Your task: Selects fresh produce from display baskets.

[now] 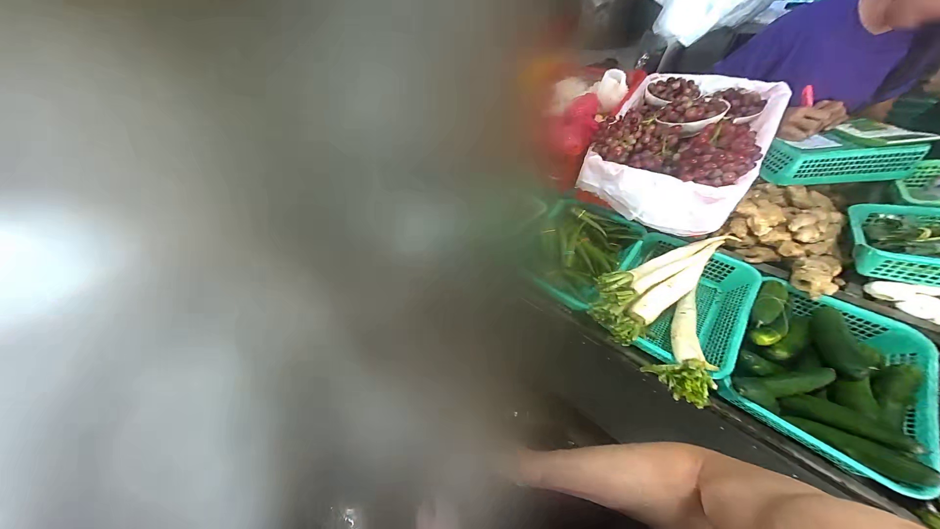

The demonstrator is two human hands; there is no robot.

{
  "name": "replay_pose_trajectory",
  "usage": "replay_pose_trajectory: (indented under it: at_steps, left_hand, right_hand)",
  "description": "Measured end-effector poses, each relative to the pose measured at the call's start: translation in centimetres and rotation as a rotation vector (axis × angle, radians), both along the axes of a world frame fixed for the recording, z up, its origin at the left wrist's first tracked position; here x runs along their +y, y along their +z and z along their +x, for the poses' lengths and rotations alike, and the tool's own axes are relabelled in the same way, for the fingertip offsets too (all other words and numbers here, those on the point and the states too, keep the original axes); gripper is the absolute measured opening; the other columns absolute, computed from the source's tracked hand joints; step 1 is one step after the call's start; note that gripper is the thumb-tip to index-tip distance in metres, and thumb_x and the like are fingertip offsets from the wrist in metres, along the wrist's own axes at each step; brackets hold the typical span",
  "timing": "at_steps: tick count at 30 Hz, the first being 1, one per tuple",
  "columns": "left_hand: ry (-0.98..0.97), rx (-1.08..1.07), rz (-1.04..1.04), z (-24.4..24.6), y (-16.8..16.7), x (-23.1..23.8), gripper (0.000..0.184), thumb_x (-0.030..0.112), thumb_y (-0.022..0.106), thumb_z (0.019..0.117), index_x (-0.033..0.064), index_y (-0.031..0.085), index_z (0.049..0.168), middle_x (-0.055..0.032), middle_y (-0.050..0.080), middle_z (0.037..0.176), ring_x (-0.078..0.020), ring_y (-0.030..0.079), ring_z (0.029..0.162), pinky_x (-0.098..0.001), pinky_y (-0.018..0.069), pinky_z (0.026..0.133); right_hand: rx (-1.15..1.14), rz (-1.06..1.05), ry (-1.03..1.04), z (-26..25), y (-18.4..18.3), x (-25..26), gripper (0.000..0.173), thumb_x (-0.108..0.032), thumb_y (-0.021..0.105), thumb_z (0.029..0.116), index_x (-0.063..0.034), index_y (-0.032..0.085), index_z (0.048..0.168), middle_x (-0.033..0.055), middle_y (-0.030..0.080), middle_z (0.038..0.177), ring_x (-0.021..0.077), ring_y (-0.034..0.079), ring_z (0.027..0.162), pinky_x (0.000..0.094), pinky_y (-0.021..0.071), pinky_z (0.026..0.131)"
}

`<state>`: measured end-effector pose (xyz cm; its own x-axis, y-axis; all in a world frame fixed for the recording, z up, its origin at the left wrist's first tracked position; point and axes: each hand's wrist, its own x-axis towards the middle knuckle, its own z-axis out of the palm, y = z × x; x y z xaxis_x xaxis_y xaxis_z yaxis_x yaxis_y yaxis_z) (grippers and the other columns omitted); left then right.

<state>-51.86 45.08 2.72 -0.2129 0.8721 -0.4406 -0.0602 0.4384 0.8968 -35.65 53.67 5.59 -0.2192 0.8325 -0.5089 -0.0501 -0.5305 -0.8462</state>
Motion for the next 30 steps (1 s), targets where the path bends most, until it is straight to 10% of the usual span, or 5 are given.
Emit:
replay_pose_trajectory:
  at_steps: [7,14,19,23,30]
  left_hand:
    - [-0.193,-0.069,0.227,6.0,5.5,16.8,0.041,0.020,0.032,0.1075,-0.0056,0.050,0.134,-0.0036,0.064,0.106,0.0023,0.060,0.091,-0.0170,0.0524,0.082]
    - [-0.440,-0.051,0.247,9.0,5.4,26.2,0.056,0.024,0.023,0.1098,-0.0114,0.033,0.152,-0.0249,0.042,0.154,-0.0173,0.043,0.142,-0.0299,0.0310,0.121]
    - [-0.635,-0.116,0.287,6.5,2.3,33.7,0.060,0.034,0.024,0.1096,-0.0073,0.040,0.151,-0.0193,0.047,0.153,-0.0135,0.049,0.137,-0.0299,0.0412,0.114]
    - [-0.690,-0.369,0.101,3.2,3.6,41.7,0.035,0.028,0.033,0.1017,0.0088,0.057,0.118,0.0057,0.064,0.084,0.0001,0.054,0.058,-0.0182,0.0453,0.048]
    - [-0.869,-0.463,-0.235,-5.6,9.7,56.1,0.020,0.003,0.039,0.0924,0.0156,0.054,0.091,0.0082,0.057,0.067,0.0036,0.043,0.047,-0.0130,0.0345,0.043]
  right_hand:
    - [-0.138,0.317,-0.253,-0.1,3.8,10.0,0.033,-0.035,0.061,0.1002,-0.0036,0.068,0.106,0.0058,0.069,0.091,0.0124,0.066,0.087,0.0354,0.0547,0.084]
    - [-0.254,0.238,-0.556,1.4,6.1,17.9,0.044,-0.032,0.059,0.1000,0.0034,0.064,0.126,0.0227,0.062,0.129,0.0286,0.059,0.120,0.0460,0.0473,0.105]
    - [-0.258,0.298,-0.637,0.4,3.6,24.8,0.041,-0.032,0.060,0.1007,0.0031,0.064,0.122,0.0192,0.062,0.122,0.0222,0.060,0.114,0.0377,0.0487,0.101]
    - [-0.286,0.422,-0.542,-1.5,0.9,31.6,0.039,-0.038,0.055,0.1017,-0.0031,0.069,0.113,0.0094,0.070,0.111,0.0142,0.065,0.106,0.0346,0.0517,0.098]
    - [-0.282,0.396,-0.340,-8.3,4.5,43.1,0.037,-0.036,0.054,0.1038,-0.0038,0.069,0.114,0.0051,0.070,0.097,0.0092,0.066,0.088,0.0313,0.0554,0.083]
